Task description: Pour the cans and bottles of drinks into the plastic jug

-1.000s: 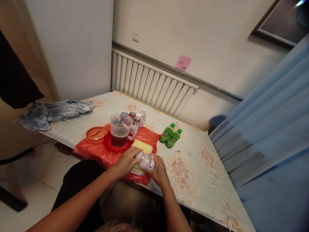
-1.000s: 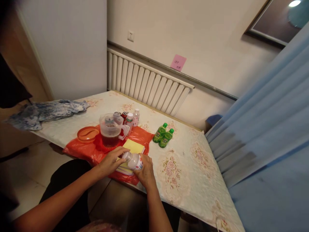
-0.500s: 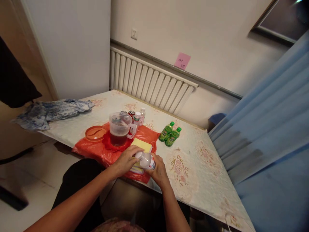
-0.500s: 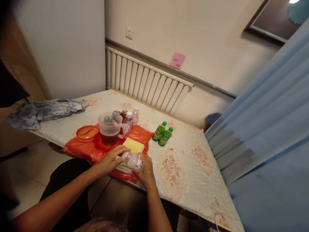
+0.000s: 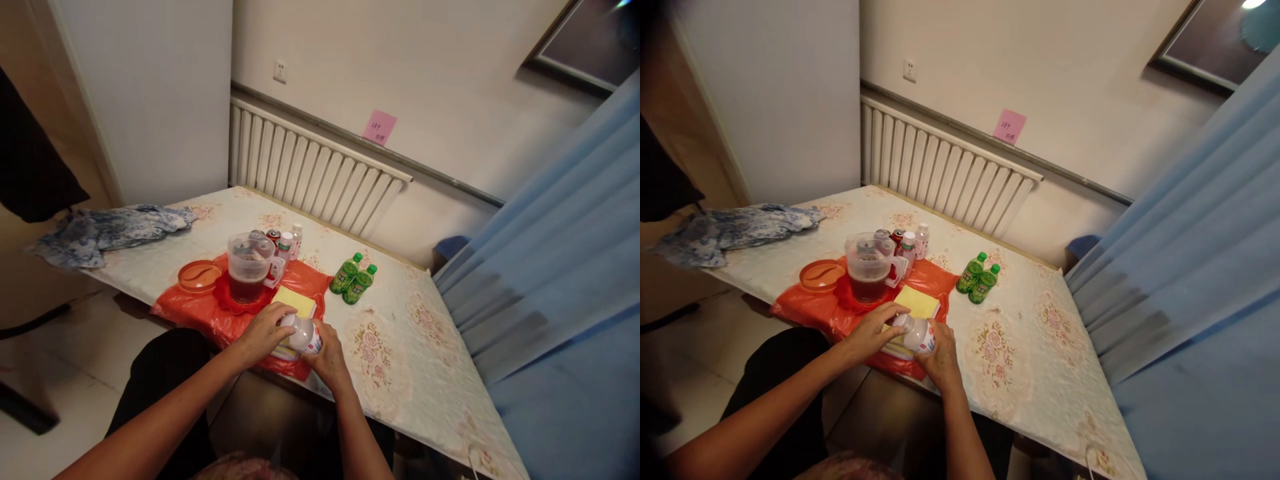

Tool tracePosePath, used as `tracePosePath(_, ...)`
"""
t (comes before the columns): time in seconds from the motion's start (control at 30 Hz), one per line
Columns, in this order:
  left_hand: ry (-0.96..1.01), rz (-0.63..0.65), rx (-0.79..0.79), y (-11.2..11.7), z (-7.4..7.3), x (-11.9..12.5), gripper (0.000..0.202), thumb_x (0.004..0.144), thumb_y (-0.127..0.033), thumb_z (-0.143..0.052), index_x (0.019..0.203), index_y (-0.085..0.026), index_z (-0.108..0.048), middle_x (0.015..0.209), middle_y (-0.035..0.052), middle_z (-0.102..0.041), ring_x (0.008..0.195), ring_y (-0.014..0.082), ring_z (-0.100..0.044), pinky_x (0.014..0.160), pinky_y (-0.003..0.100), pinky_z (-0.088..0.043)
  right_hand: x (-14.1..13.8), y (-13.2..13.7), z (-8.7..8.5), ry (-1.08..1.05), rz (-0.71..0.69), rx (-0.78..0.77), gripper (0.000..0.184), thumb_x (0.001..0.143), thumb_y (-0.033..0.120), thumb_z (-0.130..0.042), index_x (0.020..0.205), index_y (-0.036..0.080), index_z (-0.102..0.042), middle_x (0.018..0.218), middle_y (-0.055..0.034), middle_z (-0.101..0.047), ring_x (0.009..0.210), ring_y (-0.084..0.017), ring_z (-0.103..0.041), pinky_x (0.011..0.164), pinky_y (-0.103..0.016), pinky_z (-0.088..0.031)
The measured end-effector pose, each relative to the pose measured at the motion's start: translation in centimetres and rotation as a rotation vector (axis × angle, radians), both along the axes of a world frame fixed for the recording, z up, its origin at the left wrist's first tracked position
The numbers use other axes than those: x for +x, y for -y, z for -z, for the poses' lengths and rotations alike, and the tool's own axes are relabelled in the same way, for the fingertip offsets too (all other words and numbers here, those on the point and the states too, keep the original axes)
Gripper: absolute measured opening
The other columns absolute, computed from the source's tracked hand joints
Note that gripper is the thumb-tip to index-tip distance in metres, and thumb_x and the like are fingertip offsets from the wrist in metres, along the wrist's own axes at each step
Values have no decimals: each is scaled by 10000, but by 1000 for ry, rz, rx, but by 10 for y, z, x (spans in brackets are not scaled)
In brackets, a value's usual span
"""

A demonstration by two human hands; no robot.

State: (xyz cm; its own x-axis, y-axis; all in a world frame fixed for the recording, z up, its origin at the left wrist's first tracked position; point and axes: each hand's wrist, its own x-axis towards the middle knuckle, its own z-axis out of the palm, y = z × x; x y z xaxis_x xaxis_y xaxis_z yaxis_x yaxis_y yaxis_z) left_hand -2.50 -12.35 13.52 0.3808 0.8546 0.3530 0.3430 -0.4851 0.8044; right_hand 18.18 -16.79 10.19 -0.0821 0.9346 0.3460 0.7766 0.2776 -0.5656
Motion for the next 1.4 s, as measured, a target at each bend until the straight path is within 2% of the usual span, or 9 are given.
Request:
tracePosePath(0.23,-42,50,73,1,-1,1,366,740,-126,-543,1088,-169,-648,1070,72,-658,1049,234,-584,954,388,-467,1,-2,8,-71,-15,-29,651,603,98,-740,1230,196,-597,1141,-90,-644,1042,-292,-573,918,-409,-469)
tracePosePath(0.37,-41,35,40,1,0,3,443,710,-104,-555,1142,-164,-634,1111,82,-647,1074,238,-580,970,405,-469,1,-2,11,-104,-13,-20,648,603,108,-745,1224,222,-600,1142,-75,-648,1037,-289,-577,913,-401,-468)
tracePosePath(0.47,-10,15,-6,1,1,5,470,705,-112,-575,1170,-158,-623,1138,92,-627,1056,231,-586,930,391,-500,2,-2,12,-123,-16,-26,624,607,122,-741,1208,228,-607,1155,-70,-648,1052,-288,-577,923,-401,-464)
tracePosePath(0.63,38,-9,-33,0,3,7,384,751,-196,-628,1134,-170,-632,1080,77,-626,981,214,-609,845,351,-536,5,-3,15,-159,-16,-22,635,603,119,-721,1218,225,-603,1160,-70,-651,1072,-291,-576,947,-409,-456)
tracePosePath(0.77,0,-53,-37,0,4,9,323,757,-204,-632,1077,-169,-647,1016,64,-641,932,209,-617,845,353,-527,6,-4,16,-173,-16,-21,627,608,126,-725,1214,229,-606,1168,-71,-647,1075,-296,-577,943,-412,-459)
tracePosePath(0.87,-8,-28,3,-2,5,11,315,758,-178,-607,1069,-170,-650,1025,64,-644,973,218,-610,890,371,-510,6,-4,17,-173,-12,-37,630,602,128,-737,1211,225,-608,1163,-73,-645,1067,-295,-578,936,-411,-463)
tracePosePath(1.03,10,30,16,-5,6,15,439,722,-130,-581,1157,-175,-629,1140,82,-628,1075,230,-586,957,398,-488,8,-6,18,-190,-17,-21,640,604,154,-748,1222,235,-602,1117,-57,-650,1031,-278,-590,918,-399,-476)
tracePosePath(1.17,43,4,-36,-6,5,18,527,691,-151,-621,1217,-172,-591,1194,99,-607,1090,242,-583,920,395,-510,11,-7,17,-234,9,-29,677,591,145,-744,1245,231,-589,1136,-62,-648,1048,-271,-591,934,-393,-481)
tracePosePath(1.4,82,-22,-77,-7,2,24,338,757,-243,-610,1084,-158,-626,1011,67,-634,921,208,-618,858,377,-527,11,-7,16,-259,37,-65,685,582,143,-740,1244,232,-591,1148,-61,-650,1071,-268,-586,964,-398,-476)
